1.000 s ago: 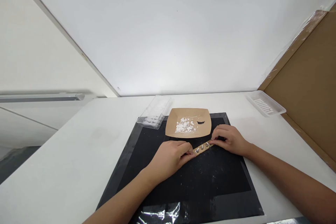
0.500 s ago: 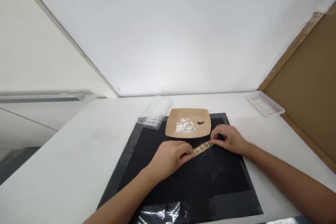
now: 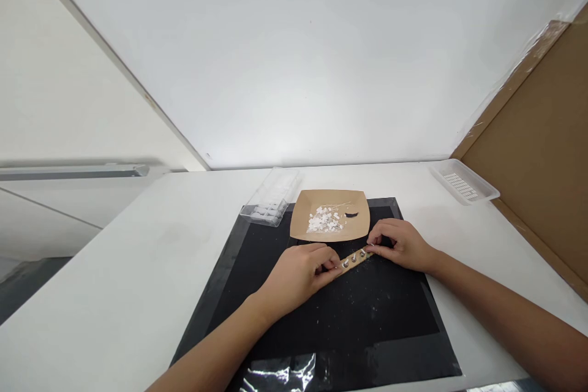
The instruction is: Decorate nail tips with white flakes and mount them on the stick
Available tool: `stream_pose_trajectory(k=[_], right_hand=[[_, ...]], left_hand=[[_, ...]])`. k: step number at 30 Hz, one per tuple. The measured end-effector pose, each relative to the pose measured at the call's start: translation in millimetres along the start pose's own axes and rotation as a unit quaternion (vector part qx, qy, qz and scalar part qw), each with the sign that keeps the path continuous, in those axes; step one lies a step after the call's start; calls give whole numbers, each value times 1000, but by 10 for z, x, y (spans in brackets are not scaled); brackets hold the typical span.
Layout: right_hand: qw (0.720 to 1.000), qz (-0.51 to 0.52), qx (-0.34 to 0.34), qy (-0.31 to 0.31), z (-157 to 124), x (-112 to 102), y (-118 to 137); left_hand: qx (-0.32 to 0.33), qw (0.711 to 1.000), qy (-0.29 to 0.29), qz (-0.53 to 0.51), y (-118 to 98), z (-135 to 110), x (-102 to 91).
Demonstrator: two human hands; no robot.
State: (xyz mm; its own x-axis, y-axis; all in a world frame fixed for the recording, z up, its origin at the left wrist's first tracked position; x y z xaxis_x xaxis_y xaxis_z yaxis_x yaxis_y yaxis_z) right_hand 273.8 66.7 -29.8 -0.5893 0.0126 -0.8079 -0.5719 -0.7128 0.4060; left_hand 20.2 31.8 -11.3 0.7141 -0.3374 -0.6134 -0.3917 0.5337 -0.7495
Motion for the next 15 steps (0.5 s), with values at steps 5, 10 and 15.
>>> stream_pose_trajectory(k=[5, 10, 15], right_hand=[[1000, -3, -1, 0, -3, 14, -5], [1000, 9, 19, 4, -23, 40, -26], [999, 15, 36, 15, -34, 51, -35]], left_hand=[[-7, 1000, 9, -11, 17, 8, 5], [-19, 999, 11, -36, 15, 23, 13], [-44, 998, 14, -47, 35, 10, 15]])
Point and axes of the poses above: each hand's wrist, its own z-axis towards the middle knuckle, its own x-axis out of the palm, y = z × x, the point moved 4 cm from there along z, towards the middle knuckle, and after that the axes turned 14 degrees about -z, right-handed, at the moved point
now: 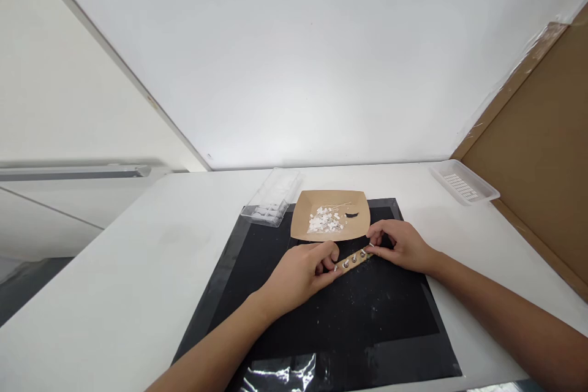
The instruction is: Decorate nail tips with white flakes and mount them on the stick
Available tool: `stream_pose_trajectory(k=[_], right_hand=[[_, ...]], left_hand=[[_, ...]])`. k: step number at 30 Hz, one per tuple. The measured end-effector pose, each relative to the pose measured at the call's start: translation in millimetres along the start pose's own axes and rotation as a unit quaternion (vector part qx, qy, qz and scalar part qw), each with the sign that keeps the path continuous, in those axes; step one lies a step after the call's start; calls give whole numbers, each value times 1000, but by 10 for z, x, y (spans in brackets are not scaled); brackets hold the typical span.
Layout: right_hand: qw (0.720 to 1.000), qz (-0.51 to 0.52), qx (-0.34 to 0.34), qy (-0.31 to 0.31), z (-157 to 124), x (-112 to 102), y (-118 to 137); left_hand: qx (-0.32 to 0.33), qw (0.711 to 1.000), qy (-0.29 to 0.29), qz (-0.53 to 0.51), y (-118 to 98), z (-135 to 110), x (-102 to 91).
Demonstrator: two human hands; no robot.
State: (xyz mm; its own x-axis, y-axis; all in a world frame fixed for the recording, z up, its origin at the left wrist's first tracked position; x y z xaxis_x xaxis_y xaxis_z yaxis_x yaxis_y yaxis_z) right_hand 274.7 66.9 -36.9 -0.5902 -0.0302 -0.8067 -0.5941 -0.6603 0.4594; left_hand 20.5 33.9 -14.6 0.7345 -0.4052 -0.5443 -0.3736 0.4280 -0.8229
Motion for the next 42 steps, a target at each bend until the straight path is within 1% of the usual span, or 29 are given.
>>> stream_pose_trajectory(k=[5, 7, 10, 14, 18, 27, 37, 42], right_hand=[[1000, -4, -2, 1, 0, 3, 2], [1000, -4, -4, 0, 0, 3, 4], [1000, -3, -5, 0, 2, -1, 10], [1000, -4, -2, 5, 1, -1, 8], [1000, -4, 4, 11, -1, 6, -5], [1000, -5, -1, 8, 2, 2, 6], [1000, -5, -3, 9, 3, -2, 18], [1000, -9, -2, 7, 4, -2, 14]], left_hand=[[55, 997, 12, 50, -38, -14, -2], [63, 996, 10, 59, -41, -15, -4], [54, 998, 5, 45, -22, -13, -1], [16, 1000, 2, 12, 17, -3, 6], [-2, 1000, 8, 17, 17, 5, 9], [22, 999, 21, 34, -33, -14, 7], [67, 996, 9, 67, -42, -9, -15], [71, 994, 5, 79, -37, -25, -7]])
Point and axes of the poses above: each hand's wrist, its own z-axis towards the middle knuckle, its own x-axis out of the palm, y = z × x, the point moved 4 cm from there along z, towards the middle knuckle, and after that the axes turned 14 degrees about -z, right-handed, at the moved point
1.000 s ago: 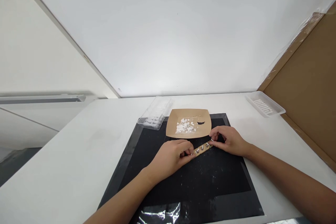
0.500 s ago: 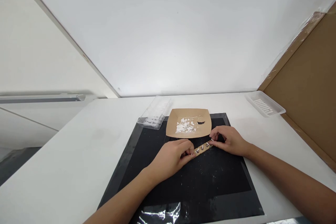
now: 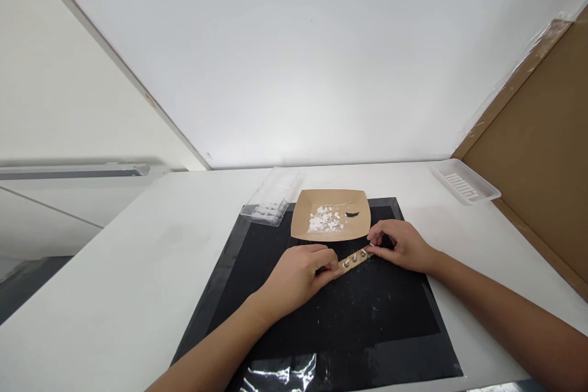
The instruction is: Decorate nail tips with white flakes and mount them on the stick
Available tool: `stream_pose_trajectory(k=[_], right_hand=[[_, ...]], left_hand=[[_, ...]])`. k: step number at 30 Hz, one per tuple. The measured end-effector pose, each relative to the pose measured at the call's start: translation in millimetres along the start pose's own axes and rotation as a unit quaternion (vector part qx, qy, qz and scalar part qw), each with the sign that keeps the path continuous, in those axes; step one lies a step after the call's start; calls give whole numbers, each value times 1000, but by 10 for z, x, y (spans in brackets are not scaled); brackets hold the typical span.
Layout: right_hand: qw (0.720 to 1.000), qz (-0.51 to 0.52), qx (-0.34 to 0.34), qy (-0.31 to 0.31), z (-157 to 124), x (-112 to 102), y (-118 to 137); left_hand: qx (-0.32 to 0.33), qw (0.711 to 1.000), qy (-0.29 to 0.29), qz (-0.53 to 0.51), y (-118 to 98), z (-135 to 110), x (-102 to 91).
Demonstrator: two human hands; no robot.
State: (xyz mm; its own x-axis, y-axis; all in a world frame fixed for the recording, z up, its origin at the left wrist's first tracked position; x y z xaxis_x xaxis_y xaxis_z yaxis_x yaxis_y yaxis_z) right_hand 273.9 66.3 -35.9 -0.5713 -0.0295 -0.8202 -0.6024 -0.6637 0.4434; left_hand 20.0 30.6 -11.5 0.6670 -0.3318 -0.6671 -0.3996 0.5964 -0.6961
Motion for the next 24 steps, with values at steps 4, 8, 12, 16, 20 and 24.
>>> stream_pose_trajectory(k=[4, 8, 12, 16, 20, 24], right_hand=[[1000, 3, -3, 1, 4, 1, 0], [1000, 2, -3, 0, 9, -4, 6], [1000, 1, 0, 1, 7, -4, 2], [1000, 3, -1, 2, 2, 3, -9], [1000, -4, -8, -2, 7, -5, -5], [1000, -4, -9, -2, 13, -17, 10]], left_hand=[[-8, 1000, -7, 18, 19, -7, 1], [-38, 999, -7, -6, 27, -5, -9], [-31, 999, 7, -16, 12, -4, -3], [7, 1000, -3, 13, 15, -12, 8], [26, 998, -14, 51, 33, -29, 16], [8, 999, -8, 41, 27, -33, 10]])
Point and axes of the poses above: each hand's wrist, its own z-axis towards the middle knuckle, its own x-axis out of the palm, y = z × x, the point moved 4 cm from there along z, towards the middle knuckle, and after that the axes turned 14 degrees about -z, right-handed, at the moved point
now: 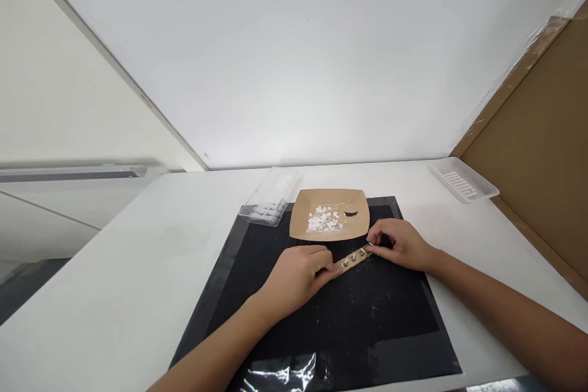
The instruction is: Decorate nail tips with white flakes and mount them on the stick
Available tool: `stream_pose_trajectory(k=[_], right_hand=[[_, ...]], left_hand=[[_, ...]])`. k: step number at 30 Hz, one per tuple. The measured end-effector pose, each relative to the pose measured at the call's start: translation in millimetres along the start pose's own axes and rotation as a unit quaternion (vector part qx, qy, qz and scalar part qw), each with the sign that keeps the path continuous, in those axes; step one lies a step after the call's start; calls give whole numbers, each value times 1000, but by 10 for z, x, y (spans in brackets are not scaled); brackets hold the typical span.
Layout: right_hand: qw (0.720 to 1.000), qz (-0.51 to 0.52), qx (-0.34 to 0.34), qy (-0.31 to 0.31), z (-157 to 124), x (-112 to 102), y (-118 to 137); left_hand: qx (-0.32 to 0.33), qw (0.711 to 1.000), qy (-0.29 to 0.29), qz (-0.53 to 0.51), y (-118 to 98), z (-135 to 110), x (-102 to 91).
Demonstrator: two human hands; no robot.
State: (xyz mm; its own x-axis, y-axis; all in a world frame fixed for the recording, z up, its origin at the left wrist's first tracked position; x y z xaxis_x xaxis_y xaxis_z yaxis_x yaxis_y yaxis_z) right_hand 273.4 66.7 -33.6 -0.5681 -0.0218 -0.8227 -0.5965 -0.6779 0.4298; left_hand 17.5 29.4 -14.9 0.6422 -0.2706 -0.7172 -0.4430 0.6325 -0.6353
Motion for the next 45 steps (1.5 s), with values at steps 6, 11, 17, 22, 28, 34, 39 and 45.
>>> stream_pose_trajectory(k=[6, 11, 17, 22, 28, 34, 39, 45], right_hand=[[1000, 10, 12, 7, -3, 5, -12], [1000, 9, 10, 7, 0, 5, -12], [1000, 10, 11, 2, -7, 12, -17], [1000, 10, 12, 3, -11, 14, -18], [1000, 14, 15, 2, -10, 10, -12], [1000, 14, 13, 4, -5, 9, -13], [1000, 11, 12, 6, -3, 3, -10], [1000, 13, 17, 8, -1, 15, -18]], left_hand=[[-35, 999, 4, -39, -55, 17, -37], [-32, 999, 11, -27, -72, 23, -43], [-29, 1000, 4, -1, -21, 18, -20], [-38, 999, 1, -22, -12, 25, -13], [-2, 1000, 6, -20, -22, 21, -5], [27, 999, 5, 41, 18, -9, 16], [18, 999, 2, 41, 2, -22, 5], [0, 999, -13, 31, -11, -11, -9]])
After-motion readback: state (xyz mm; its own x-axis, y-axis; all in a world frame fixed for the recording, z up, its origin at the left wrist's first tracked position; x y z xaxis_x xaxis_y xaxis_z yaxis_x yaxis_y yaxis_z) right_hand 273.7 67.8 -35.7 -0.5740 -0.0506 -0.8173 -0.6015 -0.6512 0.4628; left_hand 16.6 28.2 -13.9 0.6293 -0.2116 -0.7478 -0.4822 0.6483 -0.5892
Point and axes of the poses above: each hand's wrist, its own z-axis towards the middle knuckle, its own x-axis out of the palm, y = z × x, the point moved 4 cm from there along z, towards the middle knuckle, and after that the axes turned 14 degrees about -z, right-handed, at the moved point
